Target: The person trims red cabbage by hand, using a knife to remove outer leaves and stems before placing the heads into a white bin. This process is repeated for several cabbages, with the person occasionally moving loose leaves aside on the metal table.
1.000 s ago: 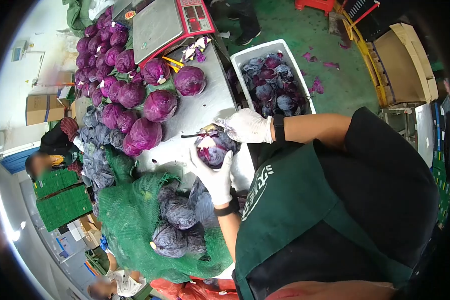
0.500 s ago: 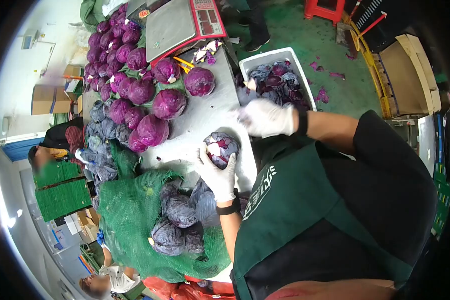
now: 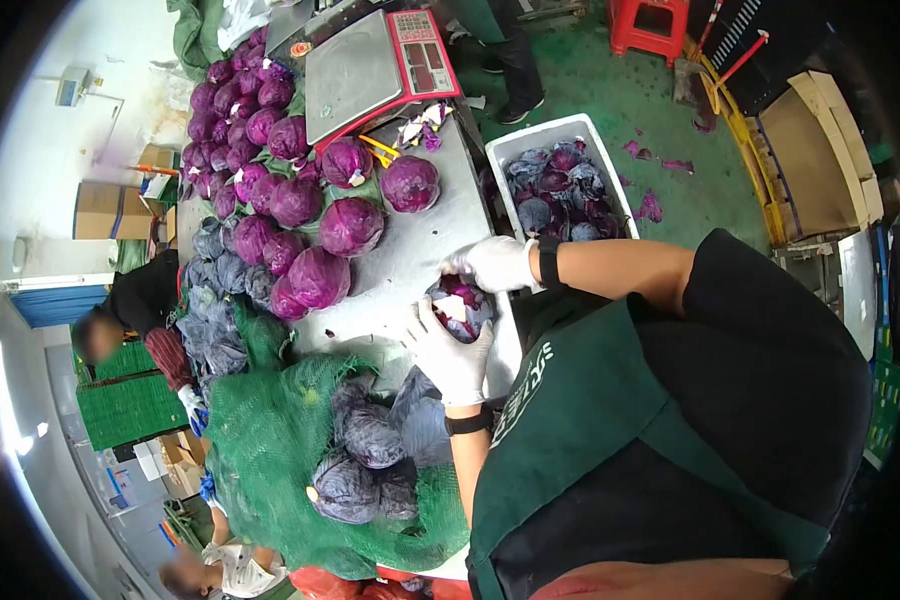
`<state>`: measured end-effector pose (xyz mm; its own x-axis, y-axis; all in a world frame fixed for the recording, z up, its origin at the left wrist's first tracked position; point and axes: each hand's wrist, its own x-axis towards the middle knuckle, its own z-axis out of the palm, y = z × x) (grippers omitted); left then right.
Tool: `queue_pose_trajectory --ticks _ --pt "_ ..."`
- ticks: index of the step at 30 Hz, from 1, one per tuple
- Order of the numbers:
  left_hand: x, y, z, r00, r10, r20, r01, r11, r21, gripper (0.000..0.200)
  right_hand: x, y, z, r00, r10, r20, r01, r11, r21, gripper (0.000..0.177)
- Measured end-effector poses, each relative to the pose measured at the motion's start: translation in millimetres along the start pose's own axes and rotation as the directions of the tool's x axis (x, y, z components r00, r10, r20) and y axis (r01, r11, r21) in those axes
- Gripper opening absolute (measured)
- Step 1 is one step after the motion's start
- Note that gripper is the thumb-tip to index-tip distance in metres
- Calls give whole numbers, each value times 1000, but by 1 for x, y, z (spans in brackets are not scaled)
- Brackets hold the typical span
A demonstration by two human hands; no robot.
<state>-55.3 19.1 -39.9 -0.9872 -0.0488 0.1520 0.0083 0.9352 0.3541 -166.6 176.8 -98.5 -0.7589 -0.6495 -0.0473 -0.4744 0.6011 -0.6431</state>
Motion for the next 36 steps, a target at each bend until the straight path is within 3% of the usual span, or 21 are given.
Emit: queue_pose_trajectory --ticks 2,3,4,6,7,8,9,12,13,14,16,18,20,23,25,26,29,30,32,33,36 --pt "-5 -5 -3 999 18 -28 -19 999 -40 91 13 38 12 996 79 36 -84 983 162 45" --pt "-11 -19 -5 999 39 12 -37 984 -175 92 32 85 61 910 326 256 -411 626 663 39" --pt "-16 -35 -6 997 61 47 -44 952 -304 93 34 89 54 860 373 348 -481 364 797 33" --pt "-29 -64 -1 996 31 80 21 820 -572 99 26 94 30 901 346 263 -409 471 782 25" --pt "-31 -70 -4 991 13 136 64 838 -543 103 15 83 16 940 339 46 -318 816 483 25" --pt "-31 -72 -5 983 -5 184 101 850 -516 107 5 69 -7 964 223 -148 -218 975 48 25" --pt "-30 -64 -11 984 -13 180 106 849 -518 107 -9 50 -28 964 194 -184 -220 966 -134 28" --pt "-22 -42 -16 969 -17 245 116 911 -396 108 -27 18 -50 935 132 -330 -204 960 -193 27" --pt "-20 -38 -12 975 37 218 58 907 -416 105 -29 15 -45 915 38 -402 -100 986 -135 24" --pt "-19 -33 -8 977 94 191 -1 900 -435 102 -35 0 -57 934 -1 -356 -21 998 -57 21" --pt "-16 -28 3 974 171 148 -94 903 -420 98 -33 -17 -54 992 56 -117 -51 998 43 20" --pt "-15 -16 8 985 134 108 -83 918 -387 99 -30 -9 -18 999 48 -14 -47 995 83 19" --pt "-12 -14 22 991 108 77 -73 931 -359 105 -32 -8 -4 991 56 -125 -35 985 169 20" --pt "-12 -12 32 999 -46 -27 34 943 -330 107 -36 -8 -9 995 93 44 -100 976 194 22" --pt "-10 -9 30 999 -40 -14 33 949 -312 107 -39 -8 -13 1000 5 -1 -5 992 124 40" --pt "-8 -7 30 999 -38 -4 35 955 -295 107 -41 -11 -18 1000 6 -4 -6 992 123 40" --pt "-5 -6 32 998 -13 -57 -1 973 -232 105 -43 -24 -23 997 33 74 -26 995 -94 69" --pt "-4 -6 32 999 -11 -53 -2 972 -236 105 -41 -22 -17 996 38 75 -31 995 -94 69" --pt "-1 -4 29 998 -57 8 57 964 -261 103 -39 -19 -7 993 -50 -111 35 990 -138 55" --pt "0 -1 29 998 -48 -29 40 974 -222 102 -38 -20 -8 991 -64 -116 47 989 -143 43" --pt "0 4 29 997 -58 -52 48 983 -180 102 -27 -16 -6 997 -2 -72 -8 990 -138 36"
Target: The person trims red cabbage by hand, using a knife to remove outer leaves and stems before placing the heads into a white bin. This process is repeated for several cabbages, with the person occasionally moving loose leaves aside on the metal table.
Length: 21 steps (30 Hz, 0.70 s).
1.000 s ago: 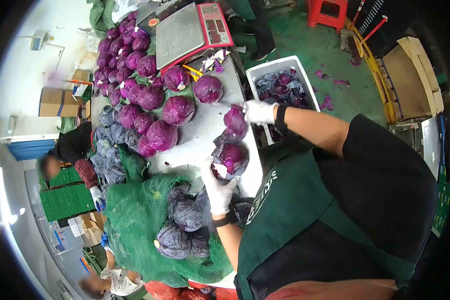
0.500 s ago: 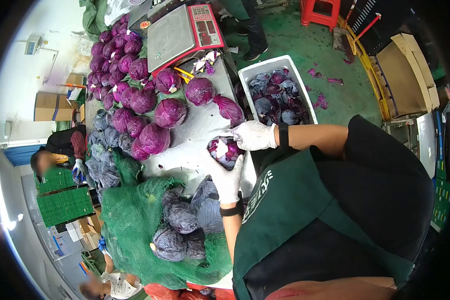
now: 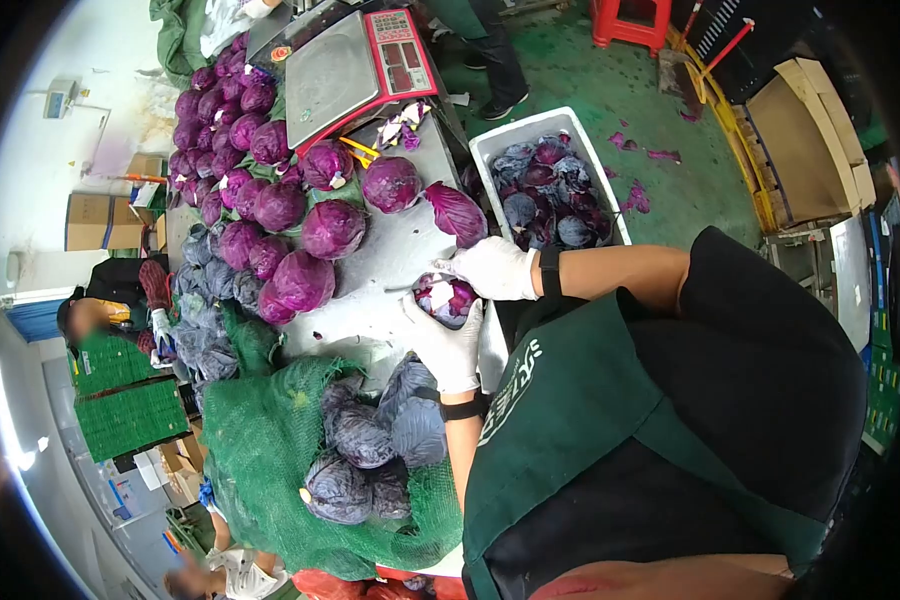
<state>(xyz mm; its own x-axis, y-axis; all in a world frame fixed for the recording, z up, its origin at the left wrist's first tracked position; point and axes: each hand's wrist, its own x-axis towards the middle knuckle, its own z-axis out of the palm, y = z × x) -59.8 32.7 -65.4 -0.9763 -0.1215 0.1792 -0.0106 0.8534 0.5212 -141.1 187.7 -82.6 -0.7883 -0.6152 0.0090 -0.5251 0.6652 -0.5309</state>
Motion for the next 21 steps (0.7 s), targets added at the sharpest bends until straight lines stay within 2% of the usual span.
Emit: queue_pose_trajectory --ticks 1,2,4,6,7,8,9,10,12,13,14,16,17,18,20,21 --pt "-2 -2 0 1000 24 -16 -23 1000 3 102 1 11 9 978 -47 -202 70 991 110 33" --pt "-6 -5 0 999 38 -10 -38 999 -10 101 9 20 -4 990 78 -115 -66 992 103 31" --pt "-18 -2 -6 998 58 -7 -58 998 21 102 26 59 -9 982 127 -142 -108 984 140 28" --pt "-24 -10 -10 996 84 -8 -85 988 -130 102 28 78 -18 983 179 -50 -175 981 83 25" --pt "-23 -13 -12 997 78 -14 -79 982 -169 101 30 82 -9 978 184 -100 -167 973 160 30" --pt "-24 -16 -12 998 62 -18 -64 975 -213 100 22 77 -1 916 -25 -399 123 968 220 40" --pt "-24 -19 -10 1000 6 13 -3 970 -244 102 12 49 -21 978 15 -209 42 962 269 47" --pt "-24 -23 -11 998 -49 49 61 960 -272 103 2 16 -47 999 54 -9 -49 952 302 56" --pt "-19 -18 -16 996 -25 91 48 962 -267 103 -6 -15 -49 995 43 86 -61 974 220 58" --pt "-17 -17 -16 996 3 89 20 967 -252 103 0 -3 -14 999 -27 -21 31 978 205 54" --pt "-16 -18 -17 996 29 87 -8 972 -235 103 -1 -4 -19 1000 21 4 -21 943 334 43" --pt "-17 -27 -16 995 9 99 19 959 -282 102 8 13 -3 988 97 -118 -32 888 459 33" --pt "-22 -32 -15 993 -14 114 51 943 -328 101 13 24 7 963 181 -201 -22 794 608 27" --pt "-27 -34 -15 993 -19 117 56 944 -325 101 22 54 24 969 184 -164 -23 729 684 26" --pt "-29 -40 -17 984 -1 177 95 847 -523 102 15 63 9 929 370 -10 -320 818 478 27" --pt "-30 -42 -19 981 9 192 82 884 -461 104 12 70 13 942 319 -102 -241 859 452 27"
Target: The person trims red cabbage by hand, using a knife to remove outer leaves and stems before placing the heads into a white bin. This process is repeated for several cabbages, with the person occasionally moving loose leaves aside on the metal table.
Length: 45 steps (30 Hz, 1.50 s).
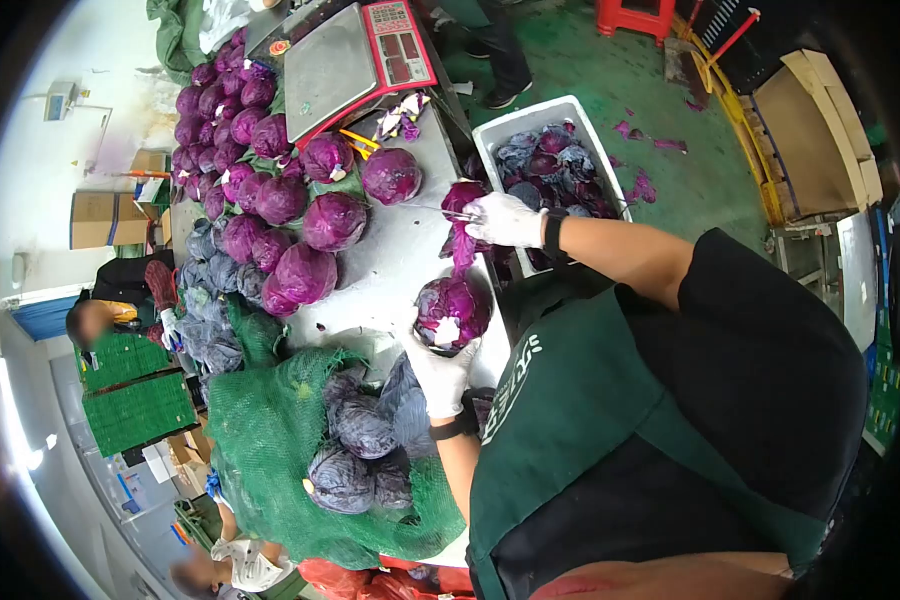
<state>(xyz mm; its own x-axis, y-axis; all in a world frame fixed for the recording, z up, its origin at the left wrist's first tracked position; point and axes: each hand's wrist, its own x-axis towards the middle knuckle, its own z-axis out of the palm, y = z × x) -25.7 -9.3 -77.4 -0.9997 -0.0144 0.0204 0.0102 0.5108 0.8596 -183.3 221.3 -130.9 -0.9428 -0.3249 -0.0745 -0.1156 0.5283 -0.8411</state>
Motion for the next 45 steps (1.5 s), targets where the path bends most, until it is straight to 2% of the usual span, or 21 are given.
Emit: queue_pose_trajectory --ticks 2,3,5,7,9,11,13,15,16,17,19,21,23,25,27,31,32,35,39,40,45 --pt "-2 -1 -1 999 -52 7 52 996 -70 103 -3 23 10 984 -137 -113 147 986 84 27" --pt "-4 -1 -3 995 -93 24 96 985 -141 103 -9 -9 -17 999 35 -11 -36 958 -285 30" --pt "-2 -3 -8 997 -64 34 69 978 -198 103 -15 -32 -36 994 -105 -39 87 943 -321 36" --pt "-3 15 -14 999 42 21 -46 954 296 107 -19 -39 -27 972 -234 -7 234 972 -29 46" --pt "0 17 -13 998 32 52 -44 967 251 109 -27 -53 -7 946 -248 207 161 917 366 43" --pt "6 33 -13 986 79 146 -129 916 380 102 -26 -57 3 869 -478 130 479 877 20 41" --pt "5 16 -10 990 48 131 -79 965 249 100 -23 -55 -2 870 -476 128 478 878 11 39" --pt "6 24 -1 990 52 132 -47 998 -34 96 -24 -60 -14 889 -367 274 389 921 -29 37" --pt "6 31 4 989 111 99 -125 981 151 96 -28 -65 -18 898 -351 263 376 925 -50 30" --pt "10 32 14 989 113 99 -127 981 148 96 -28 -63 -13 899 -350 264 376 925 -54 30" --pt "16 32 30 996 44 -73 -19 952 305 99 -27 -55 -1 904 -375 204 418 876 -241 26" --pt "18 24 28 995 10 -95 18 957 289 100 -28 -54 -11 978 -175 116 189 974 -127 24" --pt "16 21 17 998 -51 -43 55 993 106 99 -22 -24 -11 1000 -14 24 14 1000 -21 24" --pt "12 13 7 998 -66 -23 68 996 61 101 -12 18 -8 995 -9 -103 -8 987 -162 25" --pt "7 17 1 973 -205 107 231 878 -419 104 -11 22 -29 989 111 -94 -134 950 -281 23" --pt "4 9 4 999 -42 9 43 979 -199 105 -21 -4 -37 1000 -10 26 16 968 -251 44" --pt "6 23 9 997 -67 33 73 961 -265 103 -26 -14 -32 1000 -3 23 9 968 -251 44" --pt "9 4 19 999 -4 48 3 1000 16 96 -49 -55 -21 940 -185 286 216 973 -78 41" --pt "11 27 31 994 -9 -109 47 937 347 110 -57 -59 -22 934 -260 245 300 943 -146 36" --pt "11 26 30 993 -14 -114 53 936 347 110 -60 -65 -24 932 -280 230 326 925 -194 21" --pt "15 21 27 991 -99 -91 110 987 120 103 -51 -66 -20 859 -354 371 484 798 -359 21"
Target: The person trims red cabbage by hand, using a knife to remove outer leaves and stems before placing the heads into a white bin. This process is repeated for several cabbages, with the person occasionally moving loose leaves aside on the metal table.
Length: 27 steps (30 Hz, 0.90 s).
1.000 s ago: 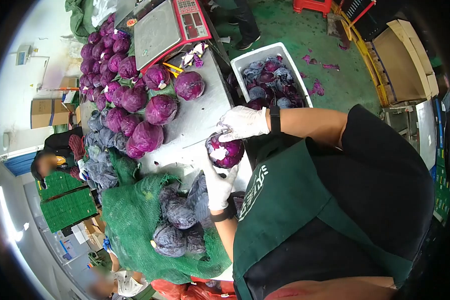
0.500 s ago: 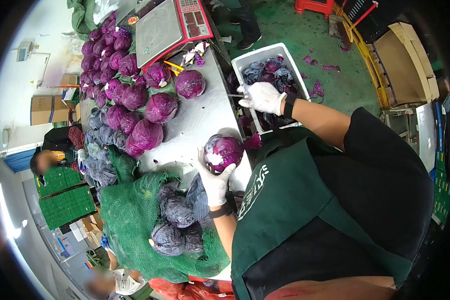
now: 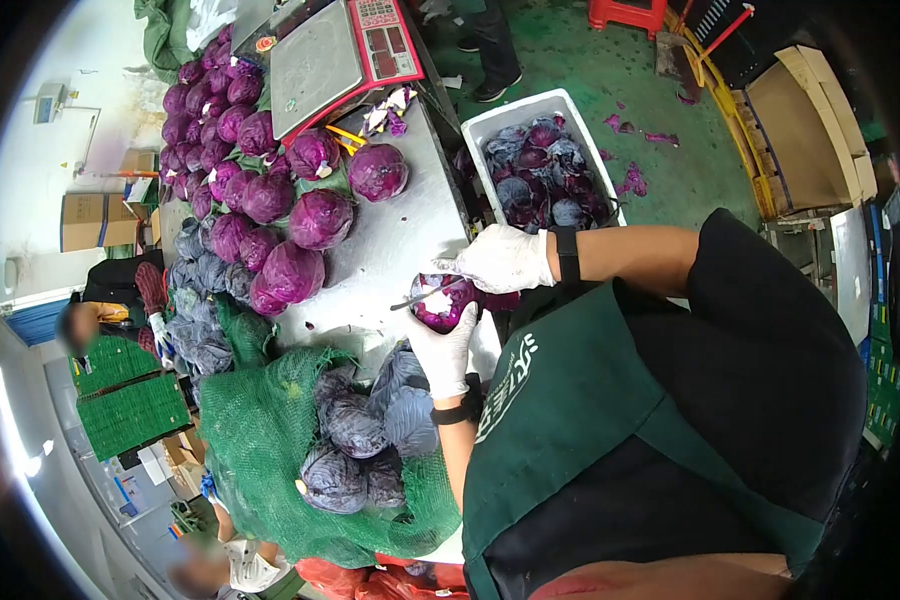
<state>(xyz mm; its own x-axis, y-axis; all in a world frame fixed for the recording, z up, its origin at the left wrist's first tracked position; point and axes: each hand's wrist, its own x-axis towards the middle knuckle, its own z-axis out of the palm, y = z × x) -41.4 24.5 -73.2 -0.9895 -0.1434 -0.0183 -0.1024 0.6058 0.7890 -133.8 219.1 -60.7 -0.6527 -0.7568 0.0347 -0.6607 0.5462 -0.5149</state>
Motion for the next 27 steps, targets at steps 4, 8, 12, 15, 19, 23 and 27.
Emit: queue_pose_trajectory --ticks 4,8,12,15,19,23,27 --pt "3 1 3 1000 21 -5 -21 1000 -18 99 4 1 -6 998 1 55 4 997 -79 36" --pt "8 -1 6 991 132 -37 -127 985 113 97 4 3 -13 997 -31 66 39 991 -126 49" --pt "10 -2 10 993 112 -28 -109 989 99 95 8 9 -6 990 -91 -108 75 987 -142 24" --pt "13 -2 10 992 115 -54 -111 990 83 90 18 7 -6 993 -20 -117 8 995 -102 23" --pt "14 9 5 999 -5 -36 4 1000 -31 85 30 11 1 992 -54 -118 44 995 -89 24" --pt "14 4 5 1000 30 -10 -30 999 -20 93 50 14 6 994 111 -24 -113 986 -122 29" --pt "-2 4 12 994 107 11 -107 985 138 101 65 51 -10 966 256 -37 -256 967 3 24"
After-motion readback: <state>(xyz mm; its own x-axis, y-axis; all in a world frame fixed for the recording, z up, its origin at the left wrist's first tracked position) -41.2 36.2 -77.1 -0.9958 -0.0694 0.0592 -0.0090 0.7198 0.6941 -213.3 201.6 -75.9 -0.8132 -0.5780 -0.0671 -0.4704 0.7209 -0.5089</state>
